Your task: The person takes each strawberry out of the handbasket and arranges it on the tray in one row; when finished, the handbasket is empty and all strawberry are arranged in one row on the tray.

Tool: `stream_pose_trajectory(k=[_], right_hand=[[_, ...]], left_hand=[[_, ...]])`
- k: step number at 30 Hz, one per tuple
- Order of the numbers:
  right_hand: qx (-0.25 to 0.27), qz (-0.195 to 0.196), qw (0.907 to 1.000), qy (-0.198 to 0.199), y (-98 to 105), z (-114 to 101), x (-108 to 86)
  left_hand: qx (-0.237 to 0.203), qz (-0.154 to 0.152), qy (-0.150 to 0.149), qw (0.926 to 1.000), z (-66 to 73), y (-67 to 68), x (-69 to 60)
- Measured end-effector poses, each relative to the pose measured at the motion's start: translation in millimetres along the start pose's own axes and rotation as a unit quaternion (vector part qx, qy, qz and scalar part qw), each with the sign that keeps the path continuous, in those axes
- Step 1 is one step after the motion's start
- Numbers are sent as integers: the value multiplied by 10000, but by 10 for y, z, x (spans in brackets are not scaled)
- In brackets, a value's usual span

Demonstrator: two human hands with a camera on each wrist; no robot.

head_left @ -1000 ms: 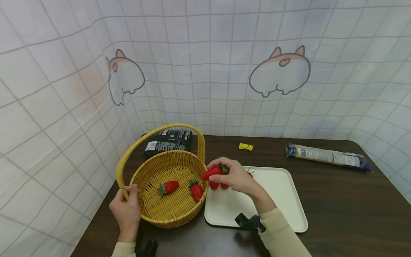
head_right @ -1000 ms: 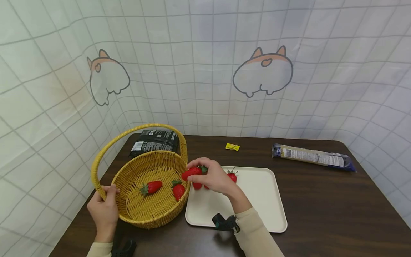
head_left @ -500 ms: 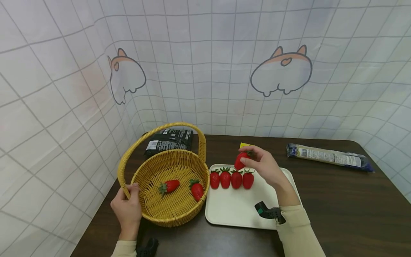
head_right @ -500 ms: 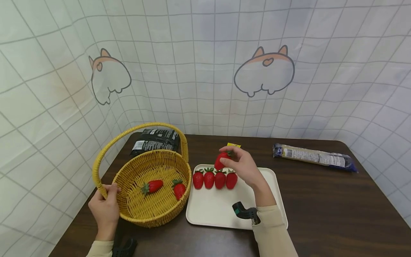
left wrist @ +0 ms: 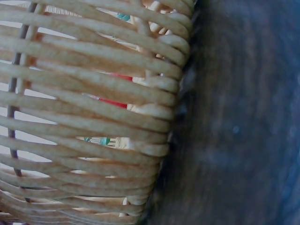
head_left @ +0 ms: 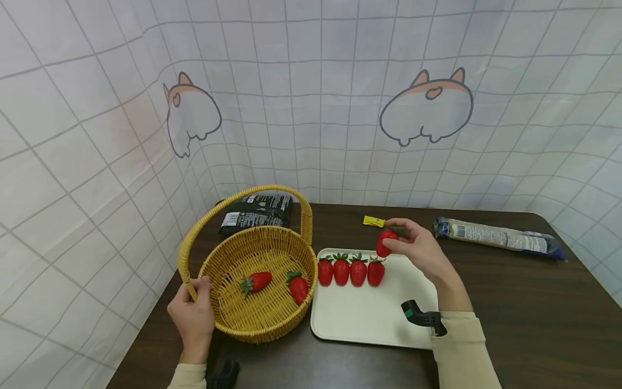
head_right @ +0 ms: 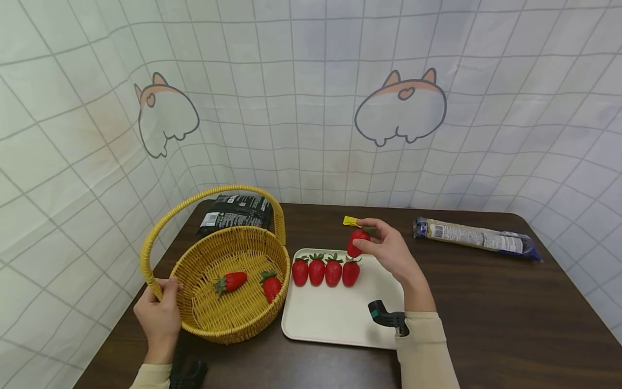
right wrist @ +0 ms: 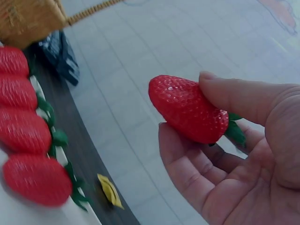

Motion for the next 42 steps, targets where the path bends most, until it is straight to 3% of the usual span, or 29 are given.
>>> stream_pose_trajectory(k=[10, 19, 27, 42], right_hand=[[-582, 313, 9972, -364, 274, 208, -7], [-1377, 204, 9868, -831, 335, 384, 6], [-1244, -258, 9892, -729, 333, 517, 7], [-1099, -263, 9833, -1429, 282, 741, 84]], left_hand=[[-4, 16, 3, 10000, -3, 8, -5], [29, -15, 31, 10000, 4, -1, 0], [-14, -28, -13, 10000, 13, -2, -1], [0, -30, 3, 10000, 9, 1, -2]])
Point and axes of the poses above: each hand's wrist, its own x-axis towards the middle knuckle, its own y-axis out of the back of the hand, z = x × y, the point moved 3 cm from there along x, towards the middle knuckle, and after that the axes turned 13 degrees about -y, right-handed, at the moved point
